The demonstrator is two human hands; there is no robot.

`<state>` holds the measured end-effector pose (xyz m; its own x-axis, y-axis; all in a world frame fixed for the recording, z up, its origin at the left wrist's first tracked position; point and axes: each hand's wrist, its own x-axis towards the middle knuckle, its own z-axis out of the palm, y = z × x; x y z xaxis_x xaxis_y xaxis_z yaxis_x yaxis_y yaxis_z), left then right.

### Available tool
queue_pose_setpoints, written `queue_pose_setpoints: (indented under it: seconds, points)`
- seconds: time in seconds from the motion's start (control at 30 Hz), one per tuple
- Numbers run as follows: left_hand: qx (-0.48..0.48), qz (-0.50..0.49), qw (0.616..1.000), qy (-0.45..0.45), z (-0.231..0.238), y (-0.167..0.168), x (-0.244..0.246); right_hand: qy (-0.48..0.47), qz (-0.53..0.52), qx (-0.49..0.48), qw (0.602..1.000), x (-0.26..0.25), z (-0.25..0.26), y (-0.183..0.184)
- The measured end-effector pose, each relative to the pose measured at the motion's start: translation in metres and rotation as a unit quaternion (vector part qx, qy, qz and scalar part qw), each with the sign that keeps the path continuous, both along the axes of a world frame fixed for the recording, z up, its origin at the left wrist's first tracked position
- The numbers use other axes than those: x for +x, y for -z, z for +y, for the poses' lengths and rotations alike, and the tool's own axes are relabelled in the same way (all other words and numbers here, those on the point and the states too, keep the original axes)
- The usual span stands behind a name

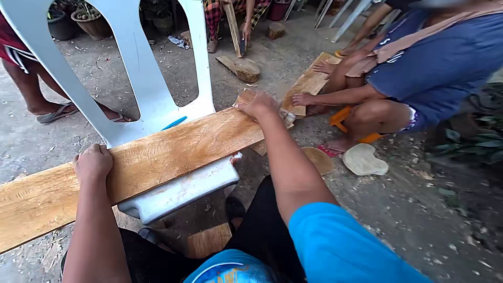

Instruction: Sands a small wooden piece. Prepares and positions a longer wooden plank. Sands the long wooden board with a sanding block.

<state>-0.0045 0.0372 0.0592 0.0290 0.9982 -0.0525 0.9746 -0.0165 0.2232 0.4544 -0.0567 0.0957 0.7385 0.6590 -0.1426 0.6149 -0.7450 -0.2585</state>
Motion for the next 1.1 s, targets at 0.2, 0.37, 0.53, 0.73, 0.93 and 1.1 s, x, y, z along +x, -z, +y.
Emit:
queue_pose_setpoints:
  seconds: [0.2,0.37,0.53,0.73,0.93,1.1]
  points:
    - [-0.005,0.010,1.000,0.000,0.001,0.003,-0.001,-0.269,-0.017,0.065,0.961,-0.168,-0.010,0.003]
    - [0.001,-0.003,1.000,0.012,-0.002,0.001,-0.007,-0.466,0.027,0.046,0.883,-0.274,-0.006,-0.004]
    - [-0.002,-0.023,0.999,0.027,-0.003,0.001,-0.009,-0.372,0.001,0.031,0.928,-0.188,0.001,-0.009]
    - [0.004,-0.019,1.000,0.005,0.000,0.002,-0.005,-0.086,-0.027,-0.007,0.996,-0.018,-0.020,0.001]
    - [-0.003,-0.014,1.000,0.011,0.000,0.001,0.000,-0.122,-0.029,-0.012,0.992,-0.070,-0.016,-0.005]
    - [0.002,-0.017,1.000,0.024,-0.002,0.000,-0.006,-0.349,-0.016,0.059,0.935,-0.232,0.015,0.004]
